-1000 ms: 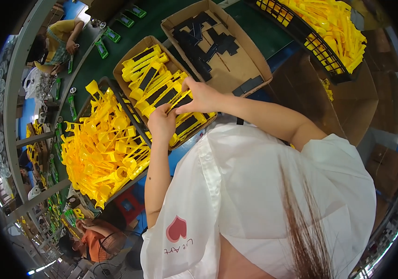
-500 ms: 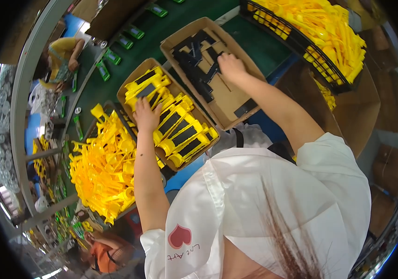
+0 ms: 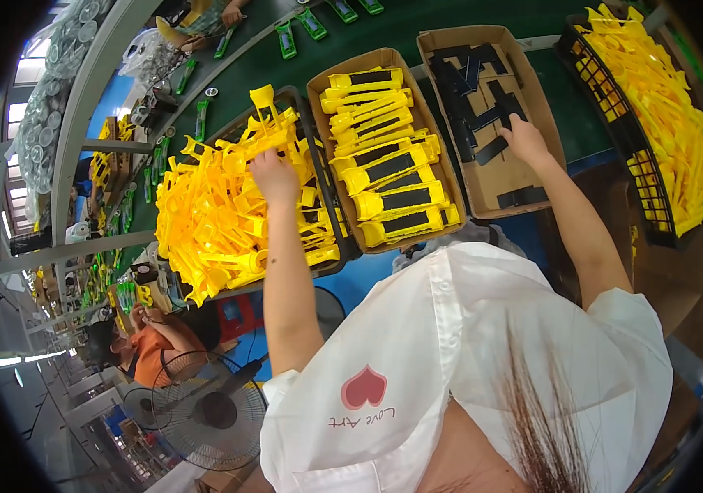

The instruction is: Assembling black foam inserts into yellow plastic light fixture components at a factory workstation.

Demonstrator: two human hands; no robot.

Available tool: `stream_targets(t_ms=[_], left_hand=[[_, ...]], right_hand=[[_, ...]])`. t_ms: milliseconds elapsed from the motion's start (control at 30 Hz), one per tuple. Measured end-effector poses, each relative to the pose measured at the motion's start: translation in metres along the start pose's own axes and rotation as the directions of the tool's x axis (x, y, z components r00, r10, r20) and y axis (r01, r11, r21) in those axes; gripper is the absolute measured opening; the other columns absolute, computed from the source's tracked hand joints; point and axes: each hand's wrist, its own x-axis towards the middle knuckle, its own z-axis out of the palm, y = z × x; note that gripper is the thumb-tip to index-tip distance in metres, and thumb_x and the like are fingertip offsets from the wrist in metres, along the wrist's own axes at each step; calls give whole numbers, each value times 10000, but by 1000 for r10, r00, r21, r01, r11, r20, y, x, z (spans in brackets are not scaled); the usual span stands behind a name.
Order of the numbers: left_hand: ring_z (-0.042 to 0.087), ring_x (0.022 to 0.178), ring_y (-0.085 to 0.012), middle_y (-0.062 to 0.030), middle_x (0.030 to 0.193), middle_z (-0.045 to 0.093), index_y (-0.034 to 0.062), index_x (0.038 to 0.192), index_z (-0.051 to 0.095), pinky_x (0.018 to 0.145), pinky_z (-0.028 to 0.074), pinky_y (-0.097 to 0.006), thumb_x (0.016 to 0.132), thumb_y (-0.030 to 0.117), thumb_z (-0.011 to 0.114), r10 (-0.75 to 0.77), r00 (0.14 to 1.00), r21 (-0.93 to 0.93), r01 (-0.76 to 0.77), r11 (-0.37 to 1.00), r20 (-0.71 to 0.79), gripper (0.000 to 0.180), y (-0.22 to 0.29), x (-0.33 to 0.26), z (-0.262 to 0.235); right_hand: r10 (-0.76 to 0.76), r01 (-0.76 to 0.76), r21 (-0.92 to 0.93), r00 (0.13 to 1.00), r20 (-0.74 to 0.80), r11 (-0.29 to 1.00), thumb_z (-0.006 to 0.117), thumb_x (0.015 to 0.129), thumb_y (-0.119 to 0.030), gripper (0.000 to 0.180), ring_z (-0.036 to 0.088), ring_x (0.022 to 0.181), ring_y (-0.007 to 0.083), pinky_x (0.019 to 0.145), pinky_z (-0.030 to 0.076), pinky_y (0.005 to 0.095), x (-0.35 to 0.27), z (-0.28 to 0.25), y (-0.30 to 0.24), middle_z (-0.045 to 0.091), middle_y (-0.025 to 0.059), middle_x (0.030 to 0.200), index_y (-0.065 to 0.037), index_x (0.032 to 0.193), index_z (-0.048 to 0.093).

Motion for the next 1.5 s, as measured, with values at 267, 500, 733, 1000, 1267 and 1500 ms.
stream_targets(t_ms=[267, 500, 733, 1000, 1267, 1500], left_hand=[[493, 767, -204, -72, 801, 568, 45, 861, 557, 694, 393, -312, 724, 80, 598, -194, 981, -702, 154, 695, 23, 148, -20, -11, -72], [389, 648, -112, -26, 826, 483, 87, 976, 495, 556, 338, -208, 794, 178, 549, 261, 911, -405, 381, -831, 320, 211, 19, -38, -73], [429, 638, -124, -55, 862, 517, 73, 1089, 465, 552, 370, -227, 801, 155, 526, 342, 887, -289, 431, -855, 311, 306, 64, -43, -60], [548, 848, -195, -140, 909, 546, -60, 943, 474, 747, 479, -227, 833, 48, 441, 153, 860, -240, 300, -923, 488, 157, 53, -54, -18], [537, 942, -234, -166, 1042, 502, -38, 1008, 451, 781, 497, -298, 806, 31, 479, 157, 704, -155, 359, -921, 693, 215, 95, -79, -50], [517, 841, -124, -73, 981, 540, -32, 1054, 502, 763, 412, -233, 825, 158, 529, 187, 747, -652, 654, -384, 638, 299, 138, -79, -78]], right_hand=[[15, -42, 570, 999, 52, 821, 523, 808, -196, 229, 508, 466, 124, 453, 399, 243, -44, -26, -35, 550, 87, 646, 14, 889, 485], [-76, 12, 734, 996, 54, 679, 493, 835, -168, 152, 441, 458, 51, 440, 361, 180, -56, -35, -42, 537, 31, 644, -24, 882, 501], [-146, 5, 777, 983, 112, 630, 480, 849, -202, 170, 450, 490, 43, 448, 366, 159, -69, -56, -61, 547, 28, 670, -38, 874, 520], [-407, 322, 657, 913, -24, 682, 523, 824, -226, 229, 475, 668, 85, 590, 372, 198, -78, -59, -77, 512, 19, 682, -5, 852, 574], [-278, -147, 970, 940, 197, 191, 480, 835, -121, 211, 571, 668, 132, 555, 459, 204, -86, -58, -114, 583, 83, 833, -25, 1018, 434], [-487, 42, 825, 823, 291, 564, 568, 785, -165, 194, 501, 518, 85, 478, 409, 214, -93, -61, -134, 579, 40, 750, -30, 914, 516]])
